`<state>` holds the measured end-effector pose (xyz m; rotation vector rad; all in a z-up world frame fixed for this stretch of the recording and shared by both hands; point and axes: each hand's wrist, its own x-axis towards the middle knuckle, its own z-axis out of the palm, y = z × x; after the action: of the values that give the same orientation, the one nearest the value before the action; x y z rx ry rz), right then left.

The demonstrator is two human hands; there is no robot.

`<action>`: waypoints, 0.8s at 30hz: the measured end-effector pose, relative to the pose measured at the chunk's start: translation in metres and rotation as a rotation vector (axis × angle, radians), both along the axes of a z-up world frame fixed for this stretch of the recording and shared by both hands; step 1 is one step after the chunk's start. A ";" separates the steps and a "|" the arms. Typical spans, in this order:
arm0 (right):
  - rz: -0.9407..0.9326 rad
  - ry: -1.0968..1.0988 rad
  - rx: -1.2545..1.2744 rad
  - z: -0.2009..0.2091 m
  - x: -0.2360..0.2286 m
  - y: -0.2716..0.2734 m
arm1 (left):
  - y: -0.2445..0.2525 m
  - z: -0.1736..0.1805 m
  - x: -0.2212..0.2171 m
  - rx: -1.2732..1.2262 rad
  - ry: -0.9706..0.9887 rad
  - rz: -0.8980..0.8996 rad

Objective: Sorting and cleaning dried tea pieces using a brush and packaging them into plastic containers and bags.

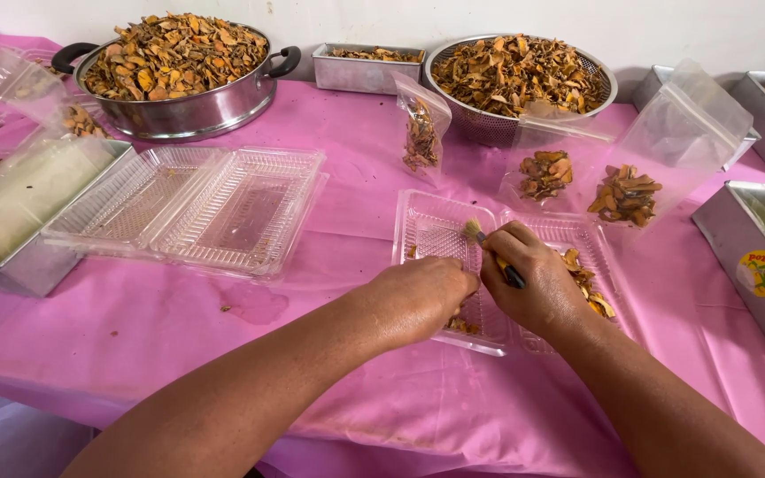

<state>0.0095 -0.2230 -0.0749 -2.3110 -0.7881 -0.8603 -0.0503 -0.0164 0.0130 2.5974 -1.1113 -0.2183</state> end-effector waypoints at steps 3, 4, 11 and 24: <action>-0.018 -0.009 -0.042 0.001 0.000 0.001 | -0.002 0.009 0.002 -0.001 -0.030 -0.017; -0.017 -0.009 -0.044 0.001 0.000 0.002 | 0.000 0.003 0.006 -0.003 -0.030 -0.017; -0.001 -0.039 -0.034 0.003 -0.001 0.001 | 0.005 -0.001 0.011 0.022 0.114 -0.030; 0.008 -0.018 -0.039 0.003 -0.003 0.003 | 0.008 -0.022 0.033 0.113 0.217 -0.176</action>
<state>0.0069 -0.2200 -0.0720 -2.3358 -0.8279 -0.8707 -0.0173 -0.0086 -0.0089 2.4962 -1.2791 -0.6035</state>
